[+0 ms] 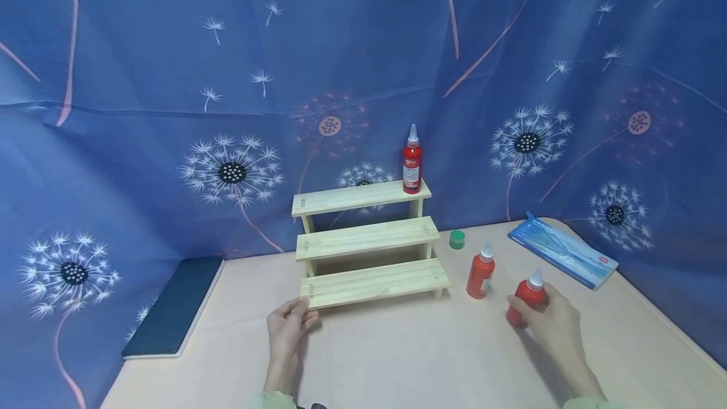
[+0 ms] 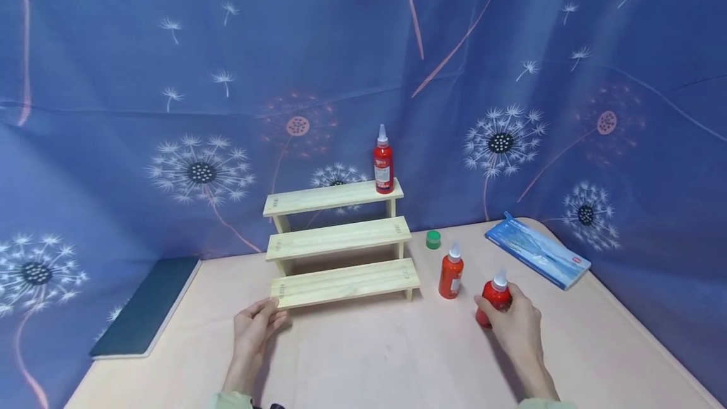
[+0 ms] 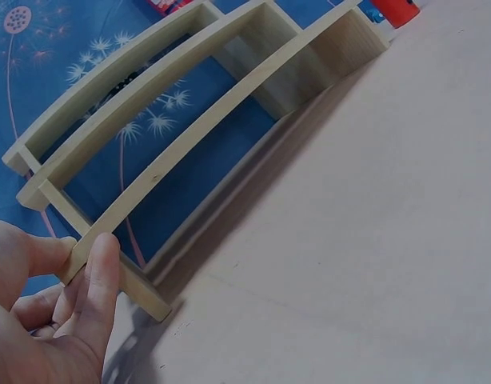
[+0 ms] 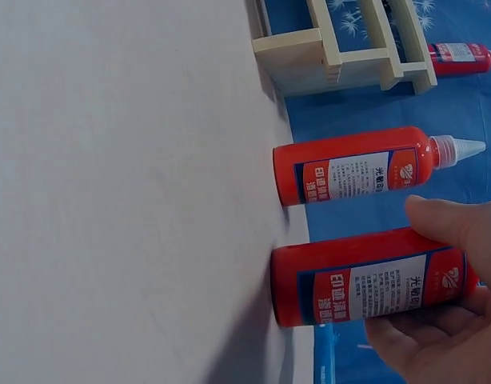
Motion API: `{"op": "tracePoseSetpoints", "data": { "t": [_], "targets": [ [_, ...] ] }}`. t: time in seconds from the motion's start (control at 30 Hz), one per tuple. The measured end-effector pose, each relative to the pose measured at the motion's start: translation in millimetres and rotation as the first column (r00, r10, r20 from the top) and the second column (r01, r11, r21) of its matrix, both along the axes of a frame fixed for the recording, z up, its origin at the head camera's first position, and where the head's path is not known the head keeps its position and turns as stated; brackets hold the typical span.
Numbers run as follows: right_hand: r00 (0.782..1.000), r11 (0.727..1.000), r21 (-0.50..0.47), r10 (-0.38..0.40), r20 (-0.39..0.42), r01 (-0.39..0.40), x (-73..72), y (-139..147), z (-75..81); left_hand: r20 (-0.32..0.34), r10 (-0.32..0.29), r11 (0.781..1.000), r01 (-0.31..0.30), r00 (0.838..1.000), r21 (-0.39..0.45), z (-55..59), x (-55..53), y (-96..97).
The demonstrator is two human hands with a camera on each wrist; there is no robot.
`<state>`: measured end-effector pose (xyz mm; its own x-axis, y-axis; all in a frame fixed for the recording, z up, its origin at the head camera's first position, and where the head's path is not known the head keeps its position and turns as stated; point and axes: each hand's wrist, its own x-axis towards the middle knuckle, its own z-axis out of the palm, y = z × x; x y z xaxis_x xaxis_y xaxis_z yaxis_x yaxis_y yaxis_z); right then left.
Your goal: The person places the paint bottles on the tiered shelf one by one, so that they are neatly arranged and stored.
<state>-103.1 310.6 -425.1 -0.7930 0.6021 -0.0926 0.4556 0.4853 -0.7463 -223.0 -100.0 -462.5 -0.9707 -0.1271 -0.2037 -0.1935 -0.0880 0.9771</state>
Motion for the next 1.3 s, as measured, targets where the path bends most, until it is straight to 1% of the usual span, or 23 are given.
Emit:
{"op": "tracePoseSetpoints", "data": {
  "t": [0.1,0.2,0.37,0.47,0.57,0.63,0.7,0.83,0.9,1.13,1.3],
  "targets": [
    [1.0,0.999,0.033,0.005,-0.01,-0.005,2.3,-1,0.9,0.003,0.003,1.0,-0.003,1.0,0.017,-1.6,0.4,1.0],
    [1.0,0.999,0.047,0.003,-0.004,-0.003,5.8,-4,4.4,0.007,0.011,1.0,-0.011,1.0,0.013,-2.1,0.9,1.6],
    [1.0,1.0,0.015,0.001,0.032,-0.002,10.2,-11,15.9,-0.001,0.029,1.0,-0.029,1.0,0.002,-0.8,0.5,1.6],
    [0.999,0.999,0.018,0.028,0.041,-0.028,13.1,-16,25.0,-0.007,0.032,0.999,-0.032,0.999,0.018,-1.1,0.1,1.5],
    [0.997,0.997,0.037,0.072,0.034,-0.073,14.9,-22,35.6,-0.012,0.029,0.999,-0.028,1.0,0.037,-2.0,-0.1,1.6],
    [0.994,0.993,0.057,0.108,0.006,-0.108,15.1,-28,42.5,-0.013,0.026,0.999,-0.026,1.0,0.041,-2.4,0.1,1.7],
    [0.988,0.986,0.085,0.147,-0.049,-0.142,13.5,-34,49.2,-0.017,0.027,0.999,-0.026,0.999,0.043,-3.0,0.0,1.7],
    [0.963,0.97,0.134,0.221,-0.153,-0.201,5.6,-49,60.7,-0.027,0.034,0.998,-0.033,0.999,0.046,-2.9,0.2,1.3],
    [0.951,0.963,0.147,0.252,-0.179,-0.227,0.1,-56,65.3,-0.031,0.035,0.998,-0.033,0.999,0.048,-2.3,-0.1,1.3],
    [0.916,0.935,0.17,0.342,-0.211,-0.31,-23.7,-74,80.6,-0.038,0.041,0.998,-0.039,0.998,0.041,-3.0,0.2,3.0],
    [0.889,0.917,0.197,0.389,-0.242,-0.348,-42.6,-89,94.2,-0.037,0.046,0.998,-0.045,0.998,0.037,-3.2,-0.6,2.5]
  ]
}}
